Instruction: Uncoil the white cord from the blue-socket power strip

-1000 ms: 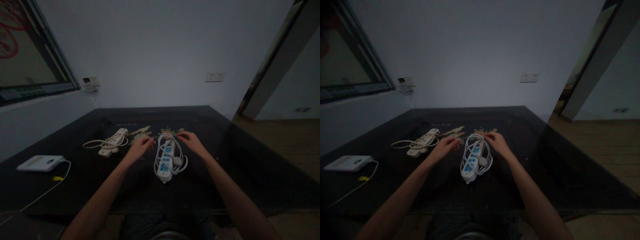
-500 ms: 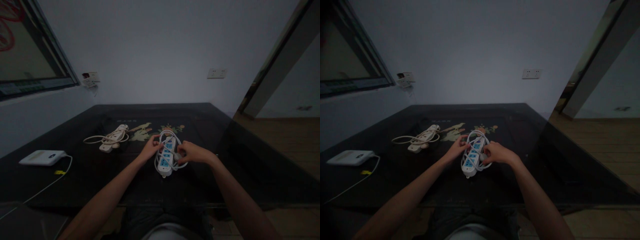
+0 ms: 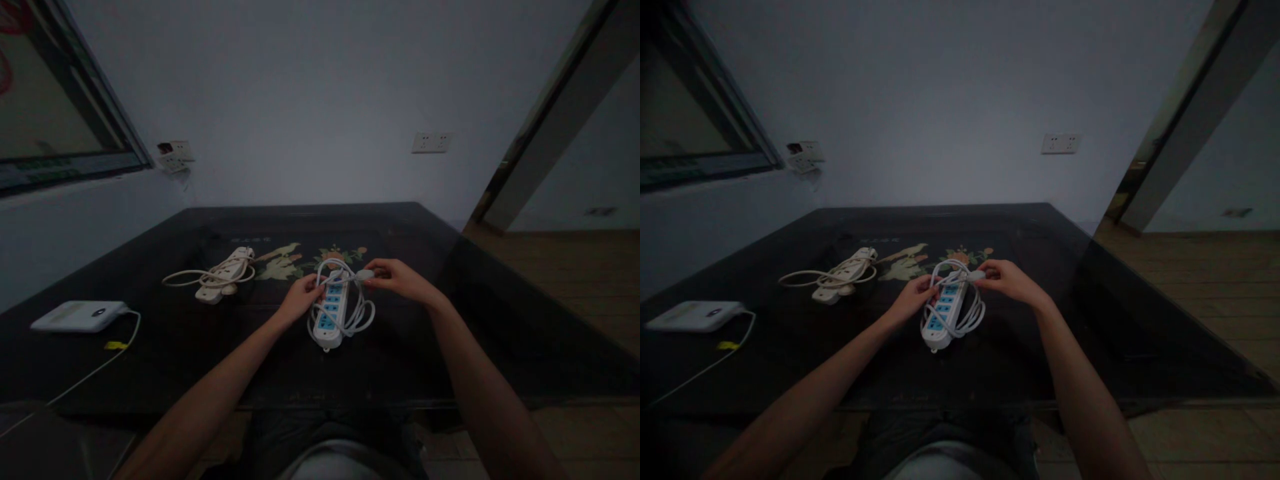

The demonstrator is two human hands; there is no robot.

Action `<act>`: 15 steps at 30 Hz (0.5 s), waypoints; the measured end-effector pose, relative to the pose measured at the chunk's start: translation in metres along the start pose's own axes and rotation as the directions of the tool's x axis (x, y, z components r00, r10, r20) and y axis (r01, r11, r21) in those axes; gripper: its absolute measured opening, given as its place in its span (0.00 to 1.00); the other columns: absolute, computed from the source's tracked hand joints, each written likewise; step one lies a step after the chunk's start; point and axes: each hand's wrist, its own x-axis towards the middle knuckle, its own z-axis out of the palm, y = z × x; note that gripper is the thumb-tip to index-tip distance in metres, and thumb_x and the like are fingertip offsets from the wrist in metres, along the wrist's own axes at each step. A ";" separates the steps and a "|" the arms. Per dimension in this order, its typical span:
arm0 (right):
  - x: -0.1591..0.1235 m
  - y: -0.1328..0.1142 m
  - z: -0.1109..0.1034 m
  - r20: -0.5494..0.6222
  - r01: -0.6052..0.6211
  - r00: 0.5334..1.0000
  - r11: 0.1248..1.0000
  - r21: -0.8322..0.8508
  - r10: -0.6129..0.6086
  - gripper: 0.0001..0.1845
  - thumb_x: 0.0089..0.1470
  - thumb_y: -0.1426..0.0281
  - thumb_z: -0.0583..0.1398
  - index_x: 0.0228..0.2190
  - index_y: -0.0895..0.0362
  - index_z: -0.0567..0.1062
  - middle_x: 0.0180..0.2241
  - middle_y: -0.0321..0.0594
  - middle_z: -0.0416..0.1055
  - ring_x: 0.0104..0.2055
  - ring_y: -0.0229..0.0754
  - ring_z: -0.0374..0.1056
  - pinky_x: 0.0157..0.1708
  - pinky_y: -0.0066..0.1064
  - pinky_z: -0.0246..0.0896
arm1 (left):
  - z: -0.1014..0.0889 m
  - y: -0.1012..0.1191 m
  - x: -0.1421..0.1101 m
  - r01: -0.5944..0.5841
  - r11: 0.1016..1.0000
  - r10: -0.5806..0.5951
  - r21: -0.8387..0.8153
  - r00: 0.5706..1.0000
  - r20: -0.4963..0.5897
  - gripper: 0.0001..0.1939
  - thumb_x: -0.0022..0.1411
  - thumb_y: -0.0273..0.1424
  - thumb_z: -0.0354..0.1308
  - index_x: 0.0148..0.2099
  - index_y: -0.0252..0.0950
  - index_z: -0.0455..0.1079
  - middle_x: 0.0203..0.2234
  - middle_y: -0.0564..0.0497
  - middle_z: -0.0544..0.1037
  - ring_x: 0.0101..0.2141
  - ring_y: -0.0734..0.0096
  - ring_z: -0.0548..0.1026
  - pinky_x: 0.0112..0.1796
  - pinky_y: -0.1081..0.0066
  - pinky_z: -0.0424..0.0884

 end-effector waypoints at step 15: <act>0.015 -0.002 0.046 -0.138 0.093 0.986 0.995 -0.034 -0.097 0.12 0.46 0.73 0.64 0.36 0.58 0.74 0.33 0.41 0.75 0.34 0.41 0.72 0.36 0.32 0.65 | -0.013 0.029 -0.006 0.199 0.959 -0.161 -0.201 0.969 0.189 0.20 0.51 0.28 0.51 0.46 0.31 0.74 0.35 0.45 0.79 0.36 0.67 0.75 0.40 0.69 0.68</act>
